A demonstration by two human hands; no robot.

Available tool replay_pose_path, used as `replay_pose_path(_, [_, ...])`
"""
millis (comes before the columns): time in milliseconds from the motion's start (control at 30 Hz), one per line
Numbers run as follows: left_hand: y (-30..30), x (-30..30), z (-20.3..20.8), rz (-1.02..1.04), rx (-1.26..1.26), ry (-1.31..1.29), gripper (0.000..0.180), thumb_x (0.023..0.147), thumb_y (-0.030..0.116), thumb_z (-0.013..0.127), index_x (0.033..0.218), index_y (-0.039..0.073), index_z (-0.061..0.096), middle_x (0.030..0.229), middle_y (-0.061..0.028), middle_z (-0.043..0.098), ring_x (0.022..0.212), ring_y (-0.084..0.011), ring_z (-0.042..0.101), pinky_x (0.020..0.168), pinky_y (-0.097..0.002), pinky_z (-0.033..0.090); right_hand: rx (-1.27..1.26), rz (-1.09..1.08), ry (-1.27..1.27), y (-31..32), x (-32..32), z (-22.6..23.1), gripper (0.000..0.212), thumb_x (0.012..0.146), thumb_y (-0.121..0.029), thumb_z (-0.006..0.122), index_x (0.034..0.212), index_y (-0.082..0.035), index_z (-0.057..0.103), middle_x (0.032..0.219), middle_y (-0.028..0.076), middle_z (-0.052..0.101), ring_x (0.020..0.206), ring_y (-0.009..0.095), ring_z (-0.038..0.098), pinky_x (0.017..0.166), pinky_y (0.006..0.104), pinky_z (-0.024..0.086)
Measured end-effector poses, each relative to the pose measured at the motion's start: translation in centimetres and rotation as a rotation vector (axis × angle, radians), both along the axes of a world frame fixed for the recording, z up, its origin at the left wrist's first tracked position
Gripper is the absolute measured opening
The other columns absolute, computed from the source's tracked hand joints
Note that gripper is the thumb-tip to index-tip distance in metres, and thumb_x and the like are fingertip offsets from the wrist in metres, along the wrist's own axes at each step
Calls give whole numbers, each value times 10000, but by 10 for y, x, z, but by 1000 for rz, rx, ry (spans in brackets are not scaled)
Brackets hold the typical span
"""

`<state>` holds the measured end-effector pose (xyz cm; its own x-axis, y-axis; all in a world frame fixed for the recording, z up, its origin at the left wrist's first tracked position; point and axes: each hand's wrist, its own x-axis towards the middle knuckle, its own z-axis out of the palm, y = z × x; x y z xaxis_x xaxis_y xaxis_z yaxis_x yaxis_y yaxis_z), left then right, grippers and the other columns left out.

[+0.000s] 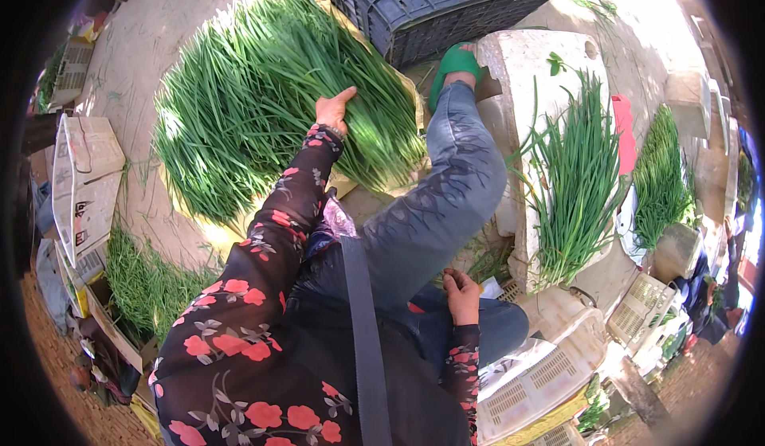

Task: The person processes bunches of green onions by hand, peeling away outer layers, removing damaged leaves, and sorting them into bundles while seated.

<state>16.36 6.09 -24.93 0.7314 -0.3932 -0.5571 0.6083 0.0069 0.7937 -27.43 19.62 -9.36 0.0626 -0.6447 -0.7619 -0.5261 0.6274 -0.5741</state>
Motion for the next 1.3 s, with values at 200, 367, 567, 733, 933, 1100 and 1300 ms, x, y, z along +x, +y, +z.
replay_pose_path(200, [-34, -14, 6, 17, 284, -49, 571, 668, 118, 846, 1080, -139, 546, 1064, -187, 622, 900, -276, 616, 802, -386, 488, -97, 258, 100, -15, 10, -12, 242, 877, -155, 623, 994, 55, 648, 832, 112, 703, 738, 183, 654, 686, 313, 499])
replay_pose_path(367, [-47, -6, -13, 90, 110, 45, 502, 683, 158, 860, 1002, -130, 600, 969, -159, 659, 822, -238, 634, 742, -359, 506, -337, 449, 258, -23, 23, -21, 260, 820, -211, 644, 925, 28, 644, 817, 256, 650, 810, 407, 646, 682, 415, 502])
replay_pose_path(567, [-25, -8, -13, 58, 276, -98, 365, 687, 225, 865, 667, -21, 596, 635, -43, 561, 495, -162, 498, 472, -351, 398, -408, 519, 380, -17, 41, -5, 209, 788, -202, 652, 853, -4, 675, 756, 226, 648, 760, 429, 633, 670, 441, 505])
replay_pose_path(733, [23, -29, 38, -112, 252, 221, 282, 748, 160, 772, 725, 50, 513, 525, 30, 354, 382, -121, 304, 386, -300, 260, -256, 501, 350, -15, 53, 24, 171, 808, -193, 641, 874, -50, 708, 849, 204, 664, 806, 384, 645, 719, 399, 513])
replay_pose_path(933, [31, -26, 84, -306, -144, -193, 49, 833, 93, 589, 829, 44, 592, 581, -22, 513, 492, -112, 462, 451, -261, 372, 62, -52, -658, -45, 25, 56, 413, 935, -164, 571, 1311, -3, 510, 1159, 90, 641, 1082, 197, 597, 921, 332, 472])
replay_pose_path(1100, [-33, -72, 240, -408, -397, -534, 234, 874, 40, 616, 1102, -15, 624, 1011, -81, 659, 867, -136, 618, 724, -257, 496, -408, 275, 243, -37, -10, 2, 330, 832, -203, 631, 1137, -79, 643, 884, 166, 688, 806, 319, 675, 754, 433, 526])
replay_pose_path(1300, [-66, -192, 277, -952, -509, -107, 198, 888, 51, 586, 1072, -10, 621, 993, -98, 654, 873, -206, 635, 772, -331, 518, -918, -145, 496, -51, -81, 36, 260, 808, -197, 652, 1032, -64, 660, 892, 157, 662, 855, 335, 638, 773, 429, 505])
